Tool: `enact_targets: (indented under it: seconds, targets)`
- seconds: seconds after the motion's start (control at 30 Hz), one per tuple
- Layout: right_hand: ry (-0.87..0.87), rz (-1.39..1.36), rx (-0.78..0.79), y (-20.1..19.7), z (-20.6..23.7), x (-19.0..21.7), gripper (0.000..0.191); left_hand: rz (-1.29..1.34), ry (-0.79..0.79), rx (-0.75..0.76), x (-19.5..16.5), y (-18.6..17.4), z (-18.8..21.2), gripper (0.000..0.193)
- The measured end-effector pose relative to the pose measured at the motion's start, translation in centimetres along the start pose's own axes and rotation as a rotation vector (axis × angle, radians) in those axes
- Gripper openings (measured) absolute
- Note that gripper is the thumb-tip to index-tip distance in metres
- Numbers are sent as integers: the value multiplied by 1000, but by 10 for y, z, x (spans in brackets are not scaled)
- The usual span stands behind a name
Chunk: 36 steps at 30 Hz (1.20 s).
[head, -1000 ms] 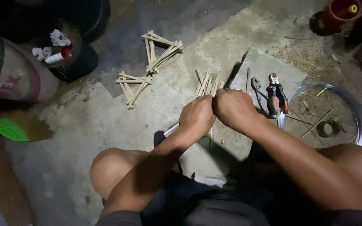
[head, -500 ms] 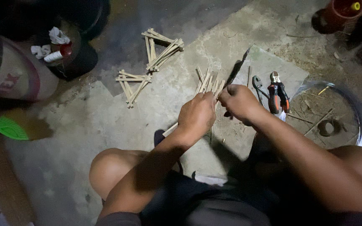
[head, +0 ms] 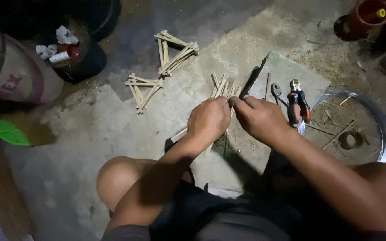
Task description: The person sits on the ground assembling small triangular frames from thin wooden sticks, fitting sticks together and using pliers to trim and adjust pieces, adding completed frames to a growing pile of finished triangles.
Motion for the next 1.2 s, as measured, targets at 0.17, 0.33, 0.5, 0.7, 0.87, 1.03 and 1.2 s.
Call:
enact_targets:
  seconds: [0.17, 0.33, 0.5, 0.7, 0.87, 1.03, 1.2]
  targets:
    - [-126, 43, -5, 5, 2, -3, 35, -26, -31, 34, 2, 5, 1, 30]
    - [-150, 70, -7, 17, 8, -3, 27, -35, -52, 51, 9, 15, 2, 29]
    - [75, -33, 71, 28, 6, -2, 15, -62, 43, -9, 12, 21, 4, 26]
    - [485, -433, -76, 33, 2, 0, 16, -79, 47, -69, 6, 17, 3, 27]
    - [833, -838, -64, 23, -6, -26, 25, 43, 56, -84, 6, 0, 1, 25]
    - [998, -453, 109, -11, 3, -120, 36, 85, 53, -120, 12, -24, 0, 25]
    - [1123, 17, 439, 23, 59, -156, 65, 132, 81, -146, 11, -30, -1, 24]
Point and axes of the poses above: each hand's wrist, its own z-axis away from the middle knuckle, its own y-axis out of the palm, x = y × z, the point moved 1 cm from there along -z, towards the middle knuckle, and after that the axes turned 5 degrees about -x, right-handed, at the moved point
